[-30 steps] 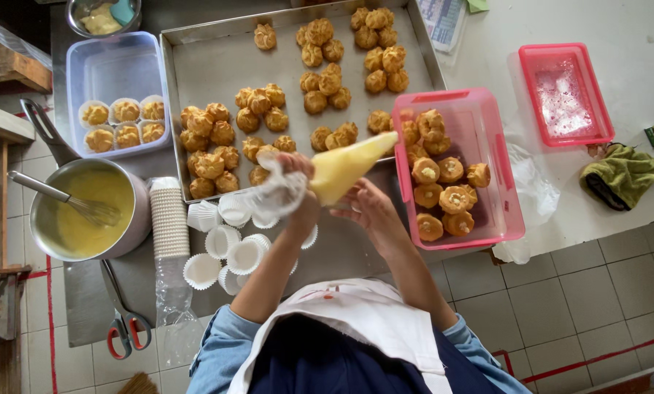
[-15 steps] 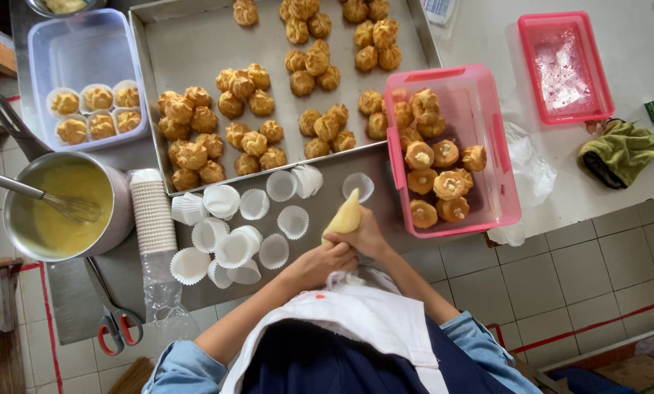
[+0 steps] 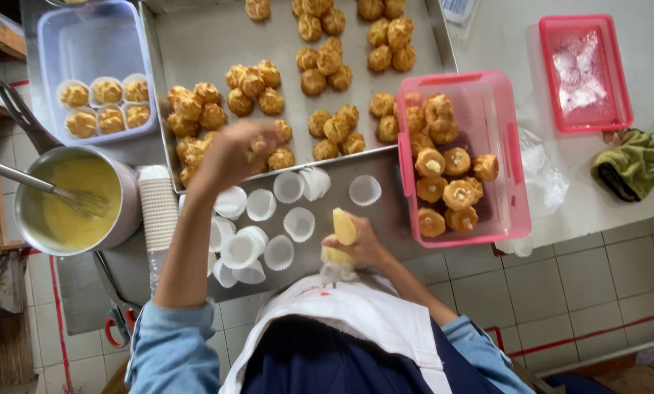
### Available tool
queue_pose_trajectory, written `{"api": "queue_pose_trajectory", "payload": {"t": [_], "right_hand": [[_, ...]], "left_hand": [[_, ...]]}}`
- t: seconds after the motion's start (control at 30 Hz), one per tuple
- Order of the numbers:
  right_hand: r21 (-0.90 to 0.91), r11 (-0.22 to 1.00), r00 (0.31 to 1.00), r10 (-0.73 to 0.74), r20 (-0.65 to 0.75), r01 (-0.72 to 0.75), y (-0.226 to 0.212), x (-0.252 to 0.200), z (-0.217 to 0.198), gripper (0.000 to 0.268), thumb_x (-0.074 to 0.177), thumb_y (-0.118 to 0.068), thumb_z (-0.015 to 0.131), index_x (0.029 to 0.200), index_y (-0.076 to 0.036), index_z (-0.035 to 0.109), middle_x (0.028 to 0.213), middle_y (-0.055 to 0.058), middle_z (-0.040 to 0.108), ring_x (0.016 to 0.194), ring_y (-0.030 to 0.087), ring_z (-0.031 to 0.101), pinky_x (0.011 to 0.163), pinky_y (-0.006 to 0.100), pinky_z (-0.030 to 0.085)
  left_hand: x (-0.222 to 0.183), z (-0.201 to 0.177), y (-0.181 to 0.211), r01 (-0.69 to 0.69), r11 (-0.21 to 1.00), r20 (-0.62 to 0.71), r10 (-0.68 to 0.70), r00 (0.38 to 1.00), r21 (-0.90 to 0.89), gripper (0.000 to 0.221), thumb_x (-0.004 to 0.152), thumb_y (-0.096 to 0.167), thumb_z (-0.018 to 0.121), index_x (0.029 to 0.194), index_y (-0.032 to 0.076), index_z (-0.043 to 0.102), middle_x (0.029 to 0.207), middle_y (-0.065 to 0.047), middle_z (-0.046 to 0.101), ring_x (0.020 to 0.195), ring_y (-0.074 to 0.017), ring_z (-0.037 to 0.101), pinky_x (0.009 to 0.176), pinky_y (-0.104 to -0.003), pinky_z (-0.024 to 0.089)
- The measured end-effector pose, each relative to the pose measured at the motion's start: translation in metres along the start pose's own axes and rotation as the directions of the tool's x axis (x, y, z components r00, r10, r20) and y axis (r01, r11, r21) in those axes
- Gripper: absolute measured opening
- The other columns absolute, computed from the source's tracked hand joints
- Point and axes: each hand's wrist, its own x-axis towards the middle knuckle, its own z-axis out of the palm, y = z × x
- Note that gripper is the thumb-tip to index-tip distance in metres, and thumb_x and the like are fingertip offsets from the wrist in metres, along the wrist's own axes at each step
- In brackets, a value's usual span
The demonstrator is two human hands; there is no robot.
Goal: The person fills cream puff pastries with cream using a piping bag and then places them into paper cups.
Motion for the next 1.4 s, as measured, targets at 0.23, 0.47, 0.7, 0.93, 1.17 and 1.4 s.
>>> {"api": "queue_pose_trajectory", "payload": {"t": [0.23, 0.47, 0.7, 0.93, 1.17, 1.4], "right_hand": [[-0.064, 0.987, 0.944, -0.162, -0.287, 0.150, -0.008, -0.016, 0.013, 0.050, 0.071, -0.023, 0.095, 0.106, -0.006, 0.063, 0.084, 0.008, 0.070, 0.071, 0.018, 0.066, 0.066, 0.033, 0.057], [-0.027, 1.000, 0.965, -0.007, -0.263, 0.000, 0.002, -0.011, 0.011, 0.048, 0.072, -0.025, 0.094, 0.103, -0.007, 0.063, 0.078, 0.010, 0.070, 0.067, 0.020, 0.069, 0.065, 0.035, 0.057], [0.001, 0.999, 0.967, -0.034, -0.254, 0.036, -0.007, -0.001, 0.007, 0.047, 0.074, -0.023, 0.094, 0.103, -0.005, 0.063, 0.075, 0.008, 0.067, 0.066, 0.017, 0.067, 0.063, 0.034, 0.056], [-0.007, 1.000, 0.971, -0.029, -0.237, 0.029, -0.015, 0.000, 0.005, 0.044, 0.076, -0.021, 0.092, 0.106, -0.004, 0.064, 0.071, 0.005, 0.064, 0.061, 0.013, 0.060, 0.057, 0.030, 0.052], [-0.043, 0.993, 0.965, -0.117, -0.235, 0.109, -0.016, -0.003, 0.007, 0.042, 0.078, -0.020, 0.090, 0.106, -0.003, 0.062, 0.076, 0.004, 0.066, 0.066, 0.011, 0.063, 0.060, 0.030, 0.055], [-0.033, 0.989, 0.957, -0.145, -0.251, 0.142, -0.012, -0.005, 0.011, 0.040, 0.081, -0.018, 0.089, 0.104, -0.004, 0.060, 0.084, 0.003, 0.069, 0.072, 0.012, 0.068, 0.066, 0.029, 0.058]], "left_hand": [[0.129, 0.038, -0.210, 0.427, 0.866, -0.247, -0.367, 0.897, 0.262, 0.041, 0.097, 0.017, 0.074, 0.135, 0.009, 0.063, 0.133, -0.014, 0.063, 0.124, -0.0292, 0.057, 0.110, -0.043, 0.047], [0.220, 0.060, -0.283, 0.228, 0.815, 0.106, -0.331, 0.938, 0.533, 0.047, 0.083, 0.018, 0.080, 0.126, 0.030, 0.065, 0.147, -0.016, 0.044, 0.140, -0.0433, 0.036, 0.108, -0.050, 0.044], [0.210, 0.043, -0.277, 0.325, 0.832, -0.082, -0.325, 0.942, 0.449, 0.028, 0.094, 0.006, 0.070, 0.120, 0.012, 0.062, 0.130, -0.021, 0.061, 0.117, -0.0339, 0.065, 0.096, -0.036, 0.060], [0.135, 0.019, -0.136, 0.251, 0.493, -0.045, -0.512, 0.858, -0.833, 0.027, 0.104, 0.007, 0.053, 0.131, 0.008, 0.058, 0.116, -0.013, 0.068, 0.107, -0.0198, 0.072, 0.088, -0.036, 0.066], [0.034, 0.060, -0.039, 0.241, 0.646, -0.105, -0.449, 0.887, -0.724, 0.029, 0.097, -0.007, 0.055, 0.122, 0.002, 0.065, 0.099, -0.010, 0.064, 0.086, -0.0138, 0.062, 0.071, -0.023, 0.052], [-0.024, 0.079, 0.023, 0.237, 0.866, 0.059, -0.235, 0.970, -0.439, 0.044, 0.084, 0.007, 0.072, 0.127, 0.003, 0.064, 0.110, -0.011, 0.068, 0.101, -0.0238, 0.068, 0.085, -0.036, 0.056]]}}
